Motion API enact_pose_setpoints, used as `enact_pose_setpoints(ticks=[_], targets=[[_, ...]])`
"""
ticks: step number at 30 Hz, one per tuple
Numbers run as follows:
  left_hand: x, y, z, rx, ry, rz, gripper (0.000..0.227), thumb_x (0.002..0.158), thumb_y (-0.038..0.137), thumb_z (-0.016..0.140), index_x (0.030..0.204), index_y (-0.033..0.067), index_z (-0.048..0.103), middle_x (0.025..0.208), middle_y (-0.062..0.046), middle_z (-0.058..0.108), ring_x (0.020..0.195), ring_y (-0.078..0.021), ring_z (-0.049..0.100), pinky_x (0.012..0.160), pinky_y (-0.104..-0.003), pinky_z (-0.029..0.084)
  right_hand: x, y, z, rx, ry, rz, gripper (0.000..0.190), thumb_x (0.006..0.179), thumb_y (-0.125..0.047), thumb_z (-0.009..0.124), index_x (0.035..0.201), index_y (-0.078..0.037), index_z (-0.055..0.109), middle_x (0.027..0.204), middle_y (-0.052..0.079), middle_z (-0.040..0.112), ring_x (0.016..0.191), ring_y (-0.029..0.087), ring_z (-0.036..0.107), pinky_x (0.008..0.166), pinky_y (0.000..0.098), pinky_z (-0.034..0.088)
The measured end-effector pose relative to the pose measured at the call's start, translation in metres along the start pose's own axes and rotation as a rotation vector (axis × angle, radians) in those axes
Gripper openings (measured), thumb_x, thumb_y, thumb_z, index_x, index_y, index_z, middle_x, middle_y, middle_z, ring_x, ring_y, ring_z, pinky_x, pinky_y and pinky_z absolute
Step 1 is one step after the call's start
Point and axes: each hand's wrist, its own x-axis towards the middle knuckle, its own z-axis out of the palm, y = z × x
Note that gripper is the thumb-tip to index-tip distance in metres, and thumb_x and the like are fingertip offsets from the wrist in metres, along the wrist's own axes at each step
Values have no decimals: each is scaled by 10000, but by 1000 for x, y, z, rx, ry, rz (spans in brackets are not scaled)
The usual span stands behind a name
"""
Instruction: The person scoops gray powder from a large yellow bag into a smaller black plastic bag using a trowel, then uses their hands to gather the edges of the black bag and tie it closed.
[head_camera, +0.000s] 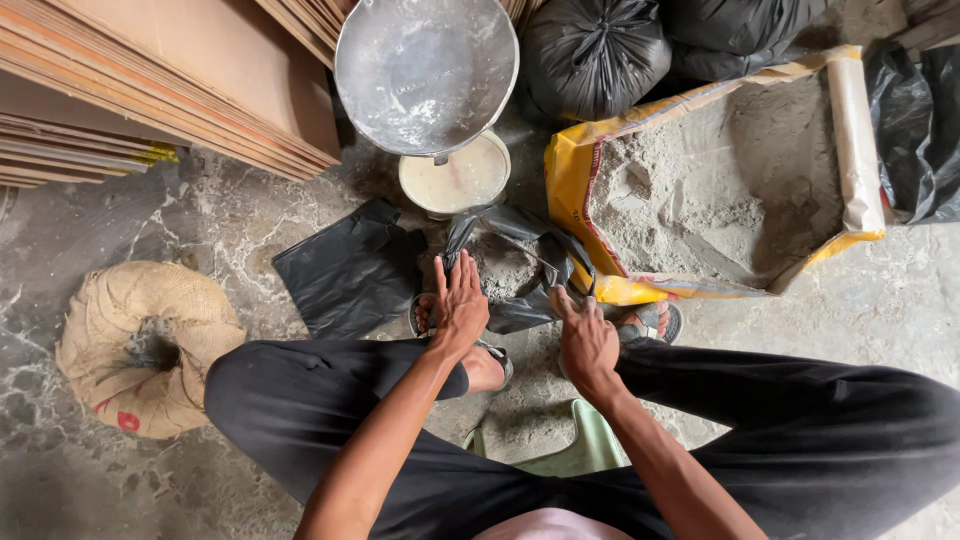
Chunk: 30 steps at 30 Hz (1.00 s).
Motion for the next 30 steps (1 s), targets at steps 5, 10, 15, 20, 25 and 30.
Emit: enact_pose_setpoints(ticks=[5,10,15,20,25,30], targets=[[-1,5,2,11,4,27,609,764,220,478,1286,-79,377,1396,-226,336,1342,-310,239,1119,-561,-15,-14,-16,15,-165,53,-34,610,874,-80,389,1418,-303,228,1130,92,492,966,208,564,717,313,481],[-1,22,-45,-47,82,114,547,751,168,487,1243,-67,439,1343,-215,416,1323,-313,284,1110,-562,38,-35,-14,18,-29,32,-53,601,851,-67,409,1400,-258,256,1074,117,495,924,243,562,680,334,478],[20,29,-66,-112,249,194,513,821,92,447,1316,-23,381,1393,-172,378,1313,-303,319,1083,-559,137,-71,29,-44,666,-110,161,652,697,-158,482,1312,-363,417,999,126,608,829,350,621,656,475,464],[80,52,-75,-161,238,282,467,864,130,446,1308,-12,410,1389,-174,381,1325,-302,292,1089,-538,114,-82,95,-62,1041,-177,416,587,707,-194,659,1273,-294,539,824,19,580,670,109,480,596,230,356],[146,100,-44,-242,173,348,488,808,131,510,1283,25,463,1369,-161,416,1322,-290,309,1101,-509,102,-42,153,-35,1182,-3,682,565,696,-321,738,1225,-201,581,583,142,633,438,210,596,401,322,495],[191,150,-5,-262,-70,412,529,834,148,486,1334,9,381,1399,-197,359,1341,-299,288,1128,-477,31,12,167,4,881,-8,575,574,750,-430,649,1224,-119,559,930,248,649,898,400,617,762,509,470]])
